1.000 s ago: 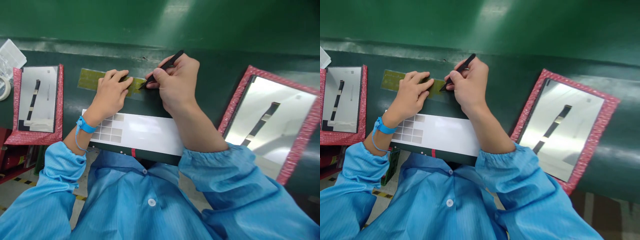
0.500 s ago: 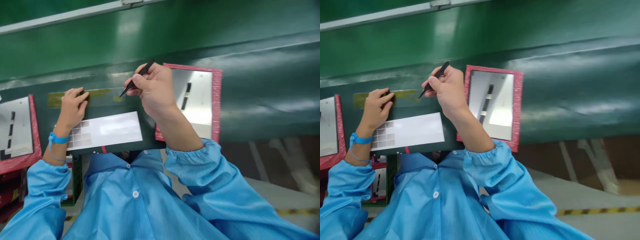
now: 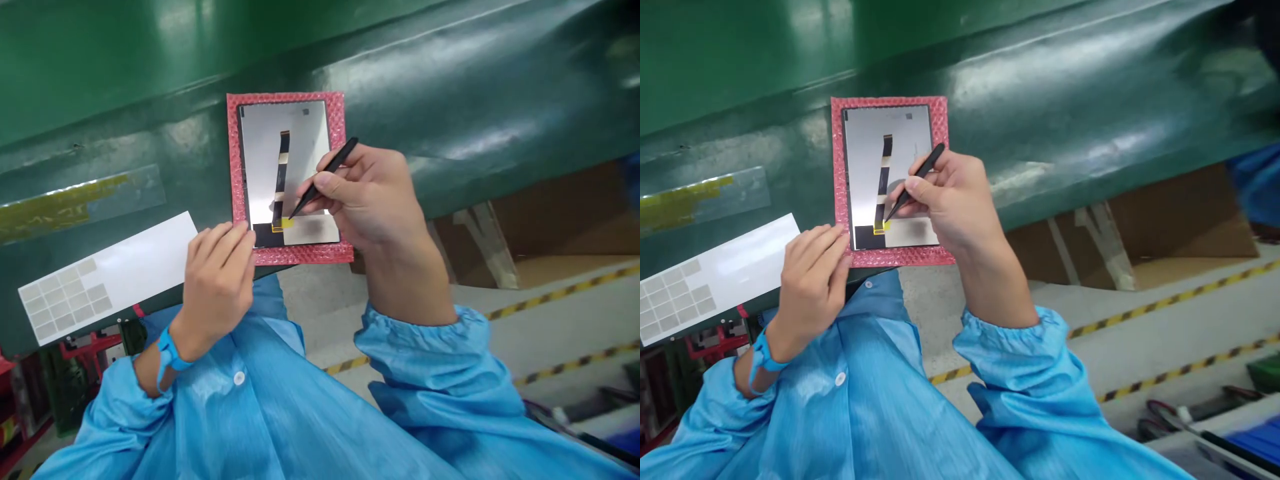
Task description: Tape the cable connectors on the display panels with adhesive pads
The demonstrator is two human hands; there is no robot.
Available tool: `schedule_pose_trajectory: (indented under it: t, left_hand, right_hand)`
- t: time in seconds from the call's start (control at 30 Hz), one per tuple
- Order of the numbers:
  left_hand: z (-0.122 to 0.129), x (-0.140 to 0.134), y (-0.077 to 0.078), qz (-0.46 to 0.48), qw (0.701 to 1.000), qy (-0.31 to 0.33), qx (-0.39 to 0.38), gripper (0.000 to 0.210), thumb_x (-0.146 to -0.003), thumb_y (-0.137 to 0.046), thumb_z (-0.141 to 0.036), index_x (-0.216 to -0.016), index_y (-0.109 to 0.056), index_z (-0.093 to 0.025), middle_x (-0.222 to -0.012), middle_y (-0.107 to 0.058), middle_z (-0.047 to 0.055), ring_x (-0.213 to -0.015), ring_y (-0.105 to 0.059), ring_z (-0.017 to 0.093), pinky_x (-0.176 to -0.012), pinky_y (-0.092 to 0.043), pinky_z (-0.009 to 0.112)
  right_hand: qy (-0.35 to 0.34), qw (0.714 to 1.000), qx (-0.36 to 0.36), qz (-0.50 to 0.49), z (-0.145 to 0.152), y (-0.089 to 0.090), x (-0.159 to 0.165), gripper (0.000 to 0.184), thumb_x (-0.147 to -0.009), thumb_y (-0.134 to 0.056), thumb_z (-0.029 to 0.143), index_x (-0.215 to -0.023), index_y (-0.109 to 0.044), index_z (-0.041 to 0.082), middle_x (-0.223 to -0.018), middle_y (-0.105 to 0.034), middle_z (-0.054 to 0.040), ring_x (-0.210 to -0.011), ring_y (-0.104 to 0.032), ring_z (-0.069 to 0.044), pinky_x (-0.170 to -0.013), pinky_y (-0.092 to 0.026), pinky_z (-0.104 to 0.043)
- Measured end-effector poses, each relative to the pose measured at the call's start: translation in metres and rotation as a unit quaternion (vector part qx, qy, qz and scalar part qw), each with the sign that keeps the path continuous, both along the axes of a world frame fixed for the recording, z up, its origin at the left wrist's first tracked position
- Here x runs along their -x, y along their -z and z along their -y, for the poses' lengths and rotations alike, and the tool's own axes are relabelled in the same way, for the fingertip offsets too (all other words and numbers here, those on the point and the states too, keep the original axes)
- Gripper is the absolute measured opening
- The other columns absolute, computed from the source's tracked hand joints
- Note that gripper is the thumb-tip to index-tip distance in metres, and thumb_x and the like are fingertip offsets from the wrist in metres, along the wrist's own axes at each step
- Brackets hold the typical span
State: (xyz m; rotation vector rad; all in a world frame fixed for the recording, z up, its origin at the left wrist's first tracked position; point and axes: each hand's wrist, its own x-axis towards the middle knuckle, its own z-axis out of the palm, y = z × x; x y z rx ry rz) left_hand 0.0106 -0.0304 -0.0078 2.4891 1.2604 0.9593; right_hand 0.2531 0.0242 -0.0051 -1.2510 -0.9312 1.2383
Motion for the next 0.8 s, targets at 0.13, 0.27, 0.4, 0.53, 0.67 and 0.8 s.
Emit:
schedule_pose_trajectory:
  t: [0.13, 0.27, 0.4, 0.53, 0.67, 0.8]
  left_hand:
    - [0.001, -0.023, 0.015, -0.042, 0.999, -0.010, 0.007, 0.032, -0.109, -0.057, -0.020, -0.137, -0.070, -0.013, -0.141, -0.075, 0.015, -0.137, -0.067, 0.031, -0.118, -0.047, 0.051]
    - [-0.001, -0.024, 0.017, -0.083, 0.996, 0.003, -0.017, 0.034, -0.106, -0.062, -0.018, -0.138, -0.069, -0.010, -0.141, -0.074, 0.017, -0.138, -0.067, 0.034, -0.117, -0.047, 0.052]
    - [-0.002, -0.025, 0.013, -0.086, 0.996, 0.008, -0.022, 0.038, -0.102, -0.064, -0.015, -0.139, -0.069, -0.010, -0.141, -0.074, 0.018, -0.137, -0.068, 0.035, -0.114, -0.051, 0.051]
    - [-0.002, -0.028, 0.010, -0.090, 0.996, 0.005, -0.021, 0.039, -0.100, -0.065, -0.013, -0.139, -0.069, -0.010, -0.141, -0.074, 0.018, -0.137, -0.068, 0.035, -0.113, -0.053, 0.051]
    - [-0.002, -0.030, 0.008, -0.104, 0.994, 0.001, -0.034, 0.036, -0.098, -0.068, -0.012, -0.134, -0.070, -0.007, -0.137, -0.076, 0.020, -0.134, -0.070, 0.036, -0.111, -0.055, 0.050]
    - [-0.002, -0.031, 0.008, -0.105, 0.994, -0.001, -0.029, 0.036, -0.099, -0.067, -0.012, -0.135, -0.069, -0.010, -0.139, -0.075, 0.018, -0.134, -0.070, 0.036, -0.111, -0.056, 0.051]
  right_hand:
    - [0.008, 1.000, 0.007, 0.003, 0.003, 0.008, 0.004, 0.029, -0.080, -0.094, 0.033, -0.088, -0.067, 0.025, -0.077, -0.079, -0.0028, -0.066, -0.076, -0.016, -0.053, -0.063, -0.021]
    - [0.023, 1.000, -0.002, 0.002, 0.004, 0.013, 0.004, 0.022, -0.082, -0.088, 0.025, -0.088, -0.067, 0.026, -0.075, -0.079, -0.0016, -0.065, -0.075, -0.017, -0.052, -0.062, -0.023]
    - [0.035, 0.999, 0.009, -0.003, 0.005, 0.004, 0.008, 0.019, -0.083, -0.084, 0.017, -0.086, -0.066, 0.025, -0.073, -0.078, -0.0012, -0.064, -0.075, -0.019, -0.052, -0.062, -0.025]
    - [0.061, 0.998, 0.008, 0.025, 0.007, -0.008, 0.013, 0.020, -0.083, -0.082, 0.015, -0.078, -0.066, 0.027, -0.071, -0.075, -0.0025, -0.067, -0.075, -0.024, -0.052, -0.061, -0.033]
    - [0.064, 0.996, 0.021, 0.060, 0.008, -0.010, 0.015, 0.019, -0.085, -0.081, 0.019, -0.079, -0.068, 0.032, -0.075, -0.073, -0.0023, -0.078, -0.076, -0.028, -0.056, -0.063, -0.039]
    - [0.063, 0.996, 0.020, 0.068, 0.010, -0.008, 0.015, 0.018, -0.088, -0.078, 0.019, -0.080, -0.068, 0.031, -0.073, -0.071, -0.0032, -0.081, -0.078, -0.029, -0.058, -0.063, -0.040]
